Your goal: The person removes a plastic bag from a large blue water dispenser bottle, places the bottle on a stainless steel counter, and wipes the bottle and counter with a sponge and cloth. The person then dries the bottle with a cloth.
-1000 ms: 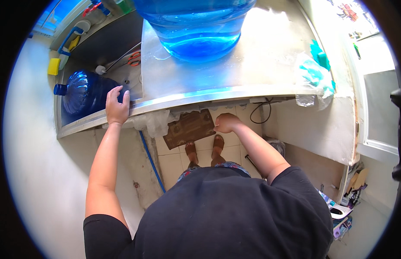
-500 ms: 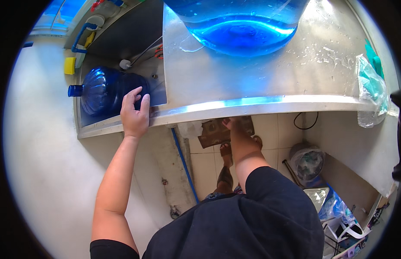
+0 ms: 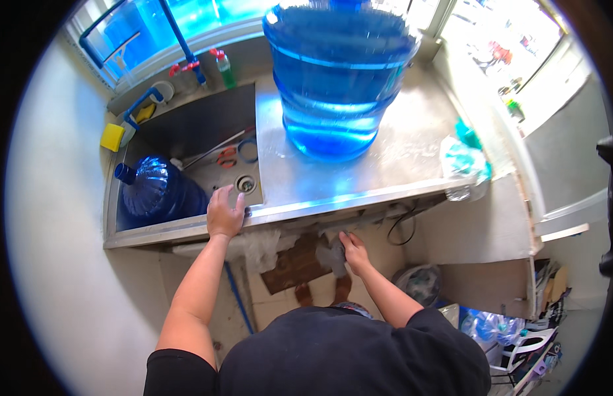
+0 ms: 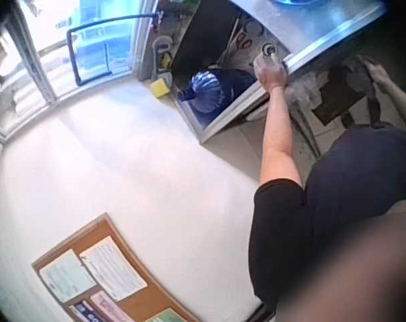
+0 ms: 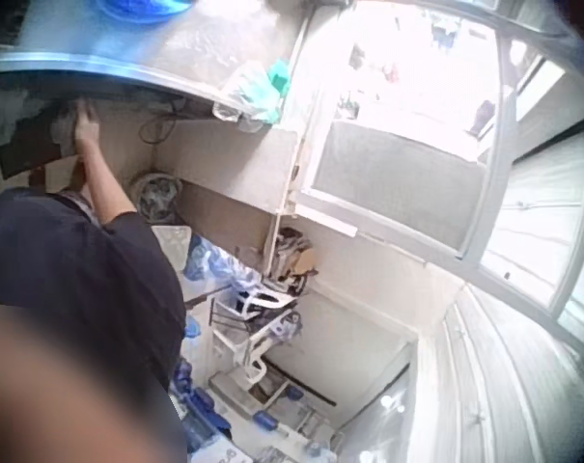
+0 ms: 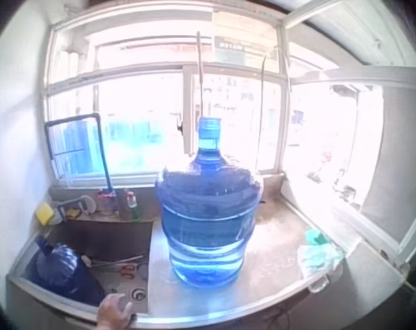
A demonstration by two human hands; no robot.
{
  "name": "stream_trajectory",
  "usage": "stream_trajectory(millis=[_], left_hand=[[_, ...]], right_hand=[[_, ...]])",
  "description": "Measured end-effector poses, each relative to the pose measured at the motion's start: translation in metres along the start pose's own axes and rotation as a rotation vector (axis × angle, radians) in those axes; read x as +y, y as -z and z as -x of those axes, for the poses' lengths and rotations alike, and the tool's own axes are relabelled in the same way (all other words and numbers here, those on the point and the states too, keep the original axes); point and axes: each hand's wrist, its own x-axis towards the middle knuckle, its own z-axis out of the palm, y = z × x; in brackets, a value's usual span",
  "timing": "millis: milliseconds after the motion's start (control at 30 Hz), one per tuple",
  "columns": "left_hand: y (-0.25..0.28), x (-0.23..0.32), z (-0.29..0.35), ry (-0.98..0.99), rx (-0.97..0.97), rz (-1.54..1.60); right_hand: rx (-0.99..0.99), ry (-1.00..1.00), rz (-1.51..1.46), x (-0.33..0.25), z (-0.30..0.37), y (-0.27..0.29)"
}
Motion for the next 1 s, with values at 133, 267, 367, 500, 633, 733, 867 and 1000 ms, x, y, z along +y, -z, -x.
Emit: stream_trajectory(millis=[133,267,367,500,633,733,867,1000], left_hand=[[0.004,0.001,0.002,-0.003,0.042,0.075],[0.013,0.030,0.004,-0.296,0.295,0.247],[0.015,0.093,0.015,-0.350,0.091,0.599],[0.030,0.179,0.014,-0.576,-0.054,0.848],[0.060,0.224,-0.019,-0.659,0.002,0.888],[0.080,0.250,-0.054,-0.779,0.036,0.771],[0.078,0.293,-0.082,-0.672,0.098,0.791],[0.078,0.312,-0.101,-0.492,0.410,0.835]], right_hand=[[-0.153,-0.056,-0.385,-0.123,0.059,0.026],[-0.250,0.072,-0.372,-0.197,0.097,0.027],[-0.175,0.509,-0.246,-0.222,0.093,0.014],[-0.058,0.996,-0.273,-0.261,0.057,0.001],[0.163,1.434,-0.179,-0.329,0.025,0.000],[0.193,1.634,0.404,-0.389,0.019,0.019],[-0.201,1.678,0.487,-0.440,0.001,0.032],[0.253,1.877,0.356,-0.470,-0.038,0.024]])
